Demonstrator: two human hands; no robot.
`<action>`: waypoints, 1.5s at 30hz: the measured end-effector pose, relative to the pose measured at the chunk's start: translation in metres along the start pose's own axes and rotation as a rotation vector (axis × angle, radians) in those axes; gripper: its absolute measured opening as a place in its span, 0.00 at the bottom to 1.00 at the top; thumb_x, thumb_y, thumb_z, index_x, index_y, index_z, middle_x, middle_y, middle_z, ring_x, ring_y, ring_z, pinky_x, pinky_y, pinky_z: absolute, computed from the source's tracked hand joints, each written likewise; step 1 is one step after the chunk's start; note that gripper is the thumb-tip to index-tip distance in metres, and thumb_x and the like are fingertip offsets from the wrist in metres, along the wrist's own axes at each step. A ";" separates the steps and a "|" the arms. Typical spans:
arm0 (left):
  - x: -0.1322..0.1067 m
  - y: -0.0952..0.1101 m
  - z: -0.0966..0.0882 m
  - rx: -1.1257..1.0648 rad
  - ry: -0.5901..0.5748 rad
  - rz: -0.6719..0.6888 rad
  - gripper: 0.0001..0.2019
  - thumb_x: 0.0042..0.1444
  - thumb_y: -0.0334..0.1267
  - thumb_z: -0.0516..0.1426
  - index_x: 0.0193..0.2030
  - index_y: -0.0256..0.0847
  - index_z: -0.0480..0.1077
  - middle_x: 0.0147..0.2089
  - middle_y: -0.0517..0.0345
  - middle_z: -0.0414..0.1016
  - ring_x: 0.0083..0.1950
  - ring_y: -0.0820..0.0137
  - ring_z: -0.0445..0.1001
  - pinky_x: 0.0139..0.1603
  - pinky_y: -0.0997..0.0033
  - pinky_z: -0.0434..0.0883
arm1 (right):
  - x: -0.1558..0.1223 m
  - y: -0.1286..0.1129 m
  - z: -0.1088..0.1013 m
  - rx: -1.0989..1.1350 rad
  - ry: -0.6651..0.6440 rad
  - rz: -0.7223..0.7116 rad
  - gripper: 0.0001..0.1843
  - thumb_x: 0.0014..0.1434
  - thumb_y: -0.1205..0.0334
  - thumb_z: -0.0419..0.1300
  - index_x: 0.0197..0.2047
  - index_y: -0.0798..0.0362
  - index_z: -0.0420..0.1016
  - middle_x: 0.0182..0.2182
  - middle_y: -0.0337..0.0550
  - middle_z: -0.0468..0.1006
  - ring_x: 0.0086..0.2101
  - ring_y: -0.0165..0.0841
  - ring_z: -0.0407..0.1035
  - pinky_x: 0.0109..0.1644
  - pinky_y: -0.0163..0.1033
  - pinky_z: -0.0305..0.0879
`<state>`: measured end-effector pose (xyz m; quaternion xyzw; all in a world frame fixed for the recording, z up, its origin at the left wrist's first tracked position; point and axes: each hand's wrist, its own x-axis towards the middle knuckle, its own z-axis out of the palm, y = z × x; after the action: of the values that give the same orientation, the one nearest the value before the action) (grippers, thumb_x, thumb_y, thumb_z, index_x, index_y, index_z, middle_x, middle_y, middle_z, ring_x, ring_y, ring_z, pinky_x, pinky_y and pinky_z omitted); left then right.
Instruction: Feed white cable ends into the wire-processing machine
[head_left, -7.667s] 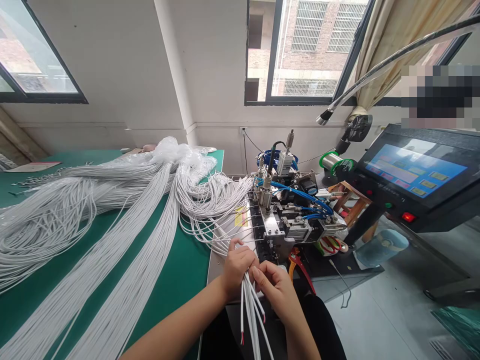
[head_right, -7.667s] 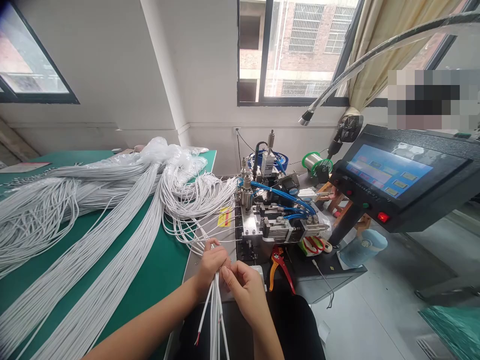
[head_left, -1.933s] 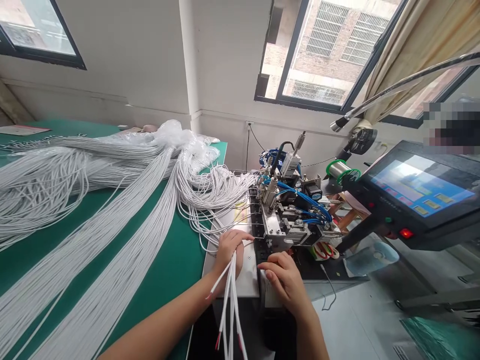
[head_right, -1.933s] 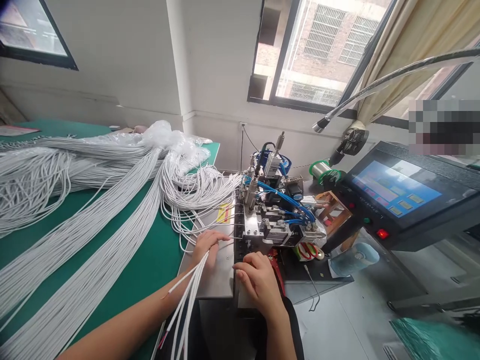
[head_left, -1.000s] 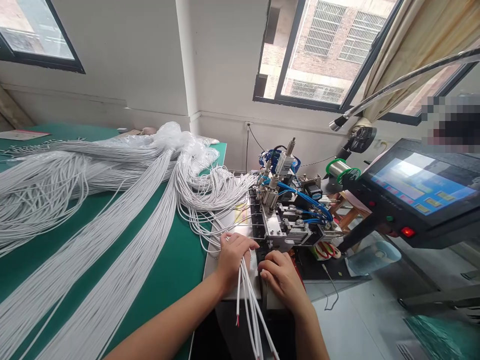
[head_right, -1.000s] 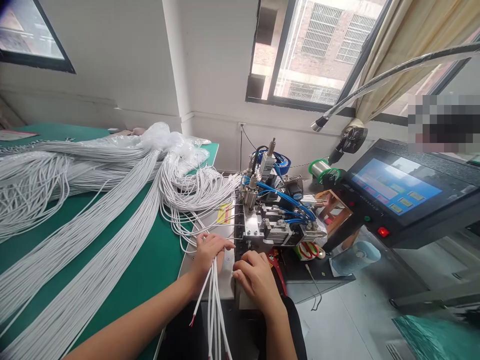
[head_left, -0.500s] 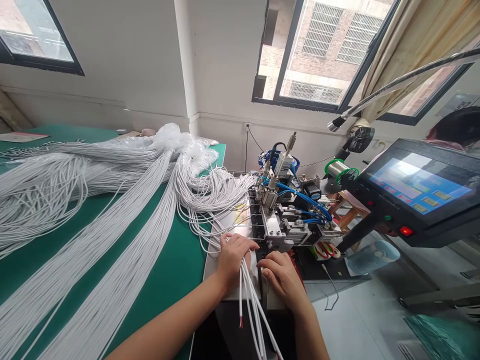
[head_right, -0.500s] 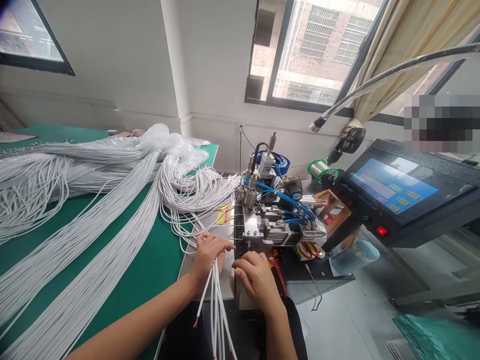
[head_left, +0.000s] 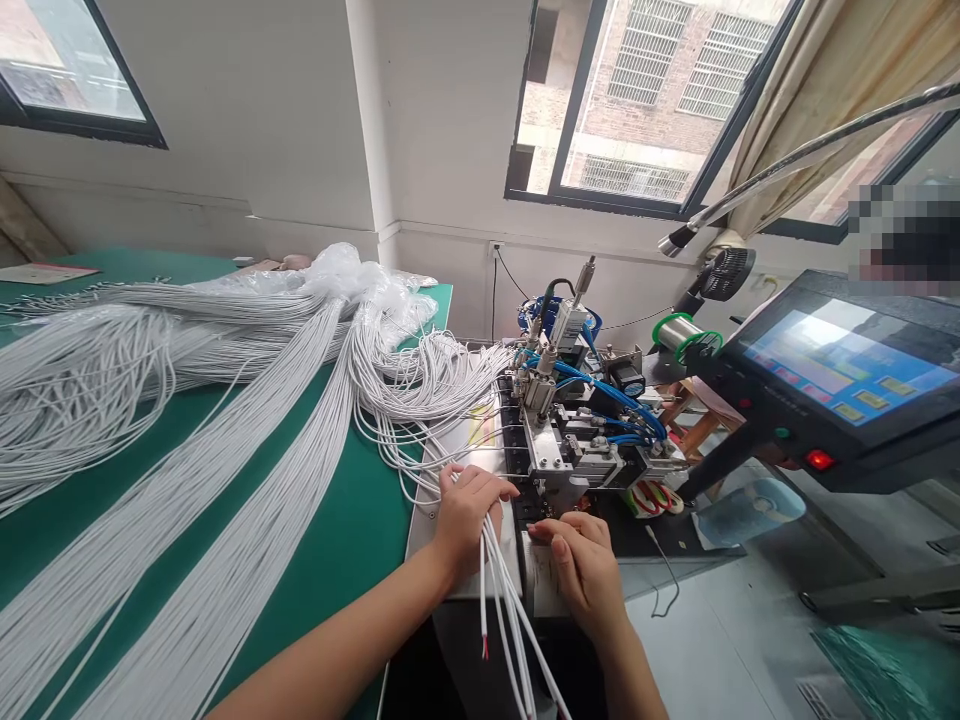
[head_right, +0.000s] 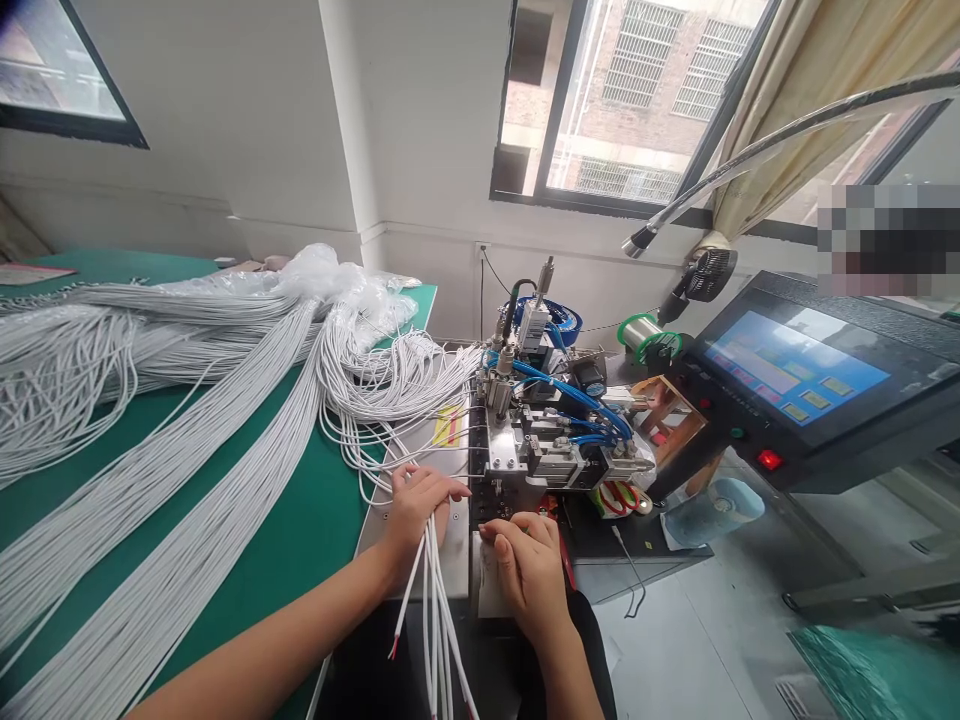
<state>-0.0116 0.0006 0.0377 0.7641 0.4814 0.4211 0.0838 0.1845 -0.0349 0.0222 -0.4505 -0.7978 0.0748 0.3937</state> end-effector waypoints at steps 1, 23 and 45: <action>0.000 0.000 0.000 -0.001 0.001 -0.003 0.17 0.55 0.22 0.46 0.35 0.45 0.72 0.34 0.64 0.76 0.39 0.70 0.71 0.54 0.59 0.53 | -0.001 0.000 0.000 -0.012 -0.001 -0.001 0.13 0.67 0.64 0.47 0.44 0.50 0.73 0.37 0.41 0.77 0.40 0.39 0.64 0.46 0.46 0.54; -0.003 -0.001 0.004 -0.013 0.012 0.025 0.18 0.53 0.20 0.48 0.36 0.45 0.72 0.34 0.65 0.76 0.40 0.70 0.71 0.55 0.59 0.50 | 0.018 -0.026 -0.006 -0.222 -0.141 -0.021 0.23 0.70 0.63 0.39 0.35 0.55 0.72 0.26 0.44 0.70 0.31 0.36 0.61 0.39 0.42 0.51; -0.006 -0.005 0.021 -0.086 0.183 0.272 0.13 0.55 0.26 0.51 0.40 0.45 0.73 0.38 0.57 0.73 0.40 0.70 0.72 0.43 0.66 0.65 | 0.002 -0.035 -0.009 0.211 -0.081 -0.289 0.11 0.67 0.64 0.51 0.48 0.47 0.73 0.38 0.43 0.78 0.36 0.36 0.71 0.42 0.38 0.67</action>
<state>-0.0014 0.0045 0.0187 0.7763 0.3607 0.5168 0.0145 0.1672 -0.0562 0.0457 -0.2841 -0.8572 0.1188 0.4129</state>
